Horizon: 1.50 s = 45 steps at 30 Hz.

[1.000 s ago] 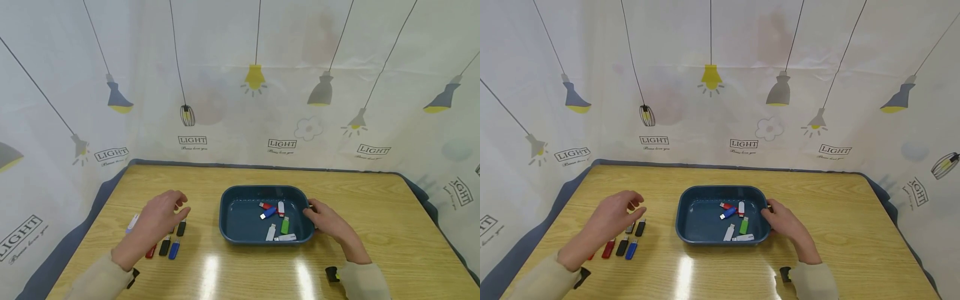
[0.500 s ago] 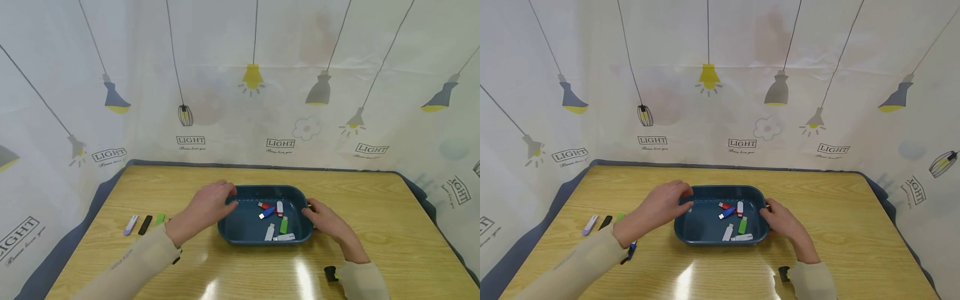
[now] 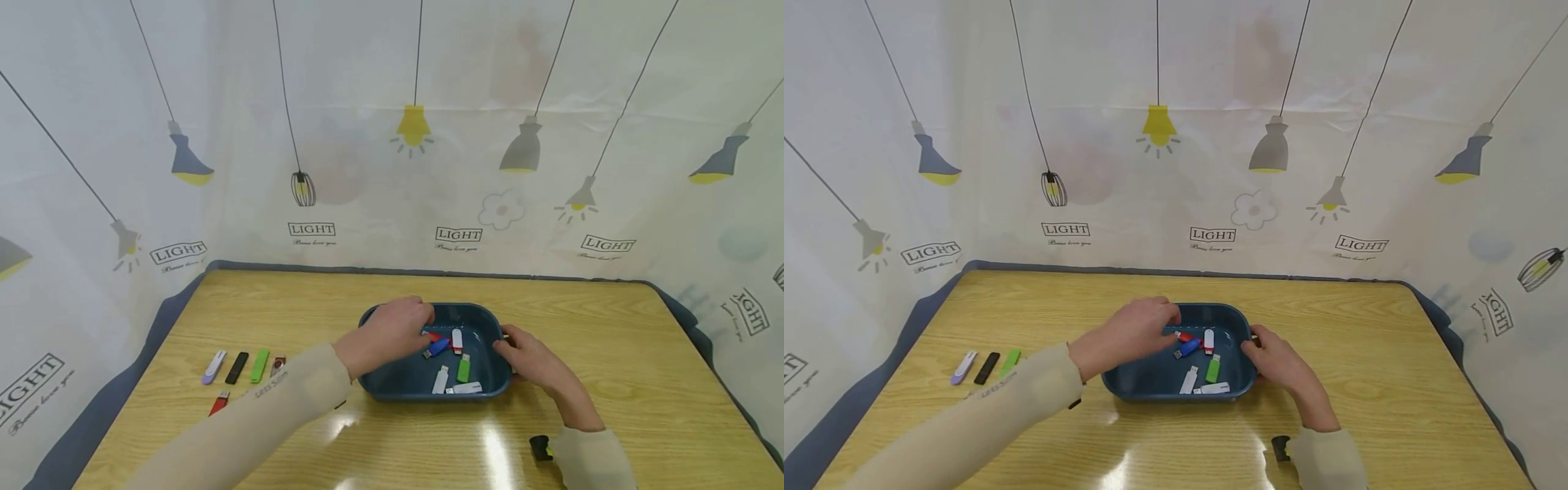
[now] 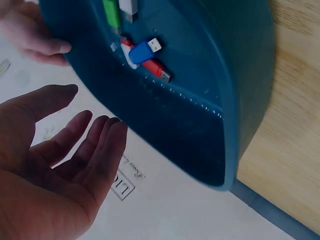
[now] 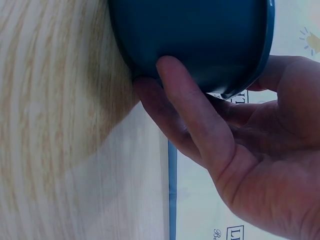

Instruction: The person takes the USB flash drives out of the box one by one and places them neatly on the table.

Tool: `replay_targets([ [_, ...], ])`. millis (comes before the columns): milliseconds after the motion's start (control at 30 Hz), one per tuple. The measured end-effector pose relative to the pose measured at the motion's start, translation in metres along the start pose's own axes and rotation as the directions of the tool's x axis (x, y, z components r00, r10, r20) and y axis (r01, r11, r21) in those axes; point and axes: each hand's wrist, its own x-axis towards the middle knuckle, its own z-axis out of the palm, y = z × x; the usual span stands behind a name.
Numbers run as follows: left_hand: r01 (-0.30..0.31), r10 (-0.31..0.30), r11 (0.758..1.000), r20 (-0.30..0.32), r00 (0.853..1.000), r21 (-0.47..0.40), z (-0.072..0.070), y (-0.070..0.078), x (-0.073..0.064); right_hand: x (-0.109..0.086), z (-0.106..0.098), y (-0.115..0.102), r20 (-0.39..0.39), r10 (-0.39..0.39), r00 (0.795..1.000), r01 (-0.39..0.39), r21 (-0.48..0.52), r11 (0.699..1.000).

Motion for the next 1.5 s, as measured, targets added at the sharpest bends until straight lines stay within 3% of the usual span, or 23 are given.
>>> replay_targets([
  [233,-0.05,0.047,0.997,0.047,0.998,0.051,0.017,0.006,0.018,0.001,0.001,0.001,-0.004,0.002,1.0,-0.002,0.001,1.0],
  [633,-0.131,0.11,0.977,0.131,0.985,0.166,0.025,0.022,0.039,0.001,-0.002,0.003,0.019,-0.026,0.999,0.025,0.039,0.999],
  [933,-0.156,0.128,0.968,0.148,0.981,0.195,0.038,0.029,0.045,0.001,-0.002,0.003,0.01,-0.027,1.0,0.026,0.024,0.999],
  [1167,-0.185,0.158,0.968,0.16,0.974,0.167,0.041,0.022,0.043,0.0,-0.002,0.002,0.01,-0.022,1.0,0.021,0.007,1.0],
  [1300,-0.171,0.146,0.974,0.166,0.975,0.147,0.042,0.016,0.04,0.0,-0.002,0.002,0.011,-0.026,1.0,0.025,0.01,1.0],
  [1500,-0.096,0.074,0.988,0.176,0.982,0.122,0.043,0.007,0.036,0.0,-0.002,0.001,0.006,-0.025,1.0,0.025,0.02,0.999],
])
